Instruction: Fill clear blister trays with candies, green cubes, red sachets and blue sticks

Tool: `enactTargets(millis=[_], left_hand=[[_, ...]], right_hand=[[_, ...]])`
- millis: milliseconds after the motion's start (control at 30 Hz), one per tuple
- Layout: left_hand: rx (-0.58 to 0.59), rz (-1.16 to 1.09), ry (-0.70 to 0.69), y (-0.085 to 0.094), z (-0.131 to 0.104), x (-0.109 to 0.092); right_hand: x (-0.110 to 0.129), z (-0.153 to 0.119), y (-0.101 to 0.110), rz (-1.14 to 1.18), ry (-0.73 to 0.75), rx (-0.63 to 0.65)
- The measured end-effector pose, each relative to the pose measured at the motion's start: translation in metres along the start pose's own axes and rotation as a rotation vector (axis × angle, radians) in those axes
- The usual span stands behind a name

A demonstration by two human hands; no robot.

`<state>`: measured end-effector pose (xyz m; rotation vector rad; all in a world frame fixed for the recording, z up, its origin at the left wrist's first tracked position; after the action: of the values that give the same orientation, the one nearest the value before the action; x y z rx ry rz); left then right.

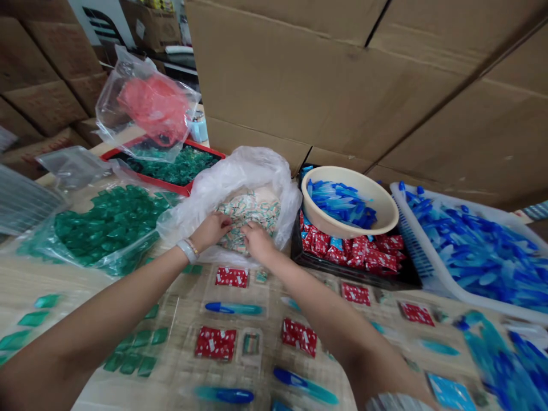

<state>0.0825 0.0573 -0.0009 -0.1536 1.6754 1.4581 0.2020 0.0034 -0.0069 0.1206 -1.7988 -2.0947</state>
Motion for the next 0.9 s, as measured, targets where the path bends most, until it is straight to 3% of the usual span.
enactTargets(millis=[267, 433, 633, 733, 900], left_hand=[[-0.038, -0.085, 0.005, 0.012, -0.002, -0.008], [0.130, -0.293, 0.069, 0.010, -0.015, 0.004], [0.034, -0.254, 0.087, 0.009, -0.019, 0.004], [0.065, -0.293, 0.080, 0.006, -0.015, -0.002], [0.132, -0.261, 0.059, 0.003, -0.011, -0.015]], right_hand=[[-0.001, -0.002, -0.002, 0.068, -0.003, -0.022], [0.000, -0.002, 0.007, 0.123, -0.057, -0.021], [0.006, 0.000, 0.007, 0.423, -0.106, -0.026], [0.004, 0.000, -0.002, 0.600, -0.195, 0.004], [0.006, 0.001, 0.003, 0.470, -0.217, 0.002]])
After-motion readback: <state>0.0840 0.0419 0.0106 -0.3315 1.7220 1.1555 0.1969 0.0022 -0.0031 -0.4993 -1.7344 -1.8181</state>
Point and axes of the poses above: each hand's wrist, its own z-axis towards the middle knuckle, its own y-axis out of the back of the hand, x = y × z, the point moved 5 cm from there along z, towards the middle knuckle, and after that the axes turned 10 degrees about -z, right-handed, at the moved point
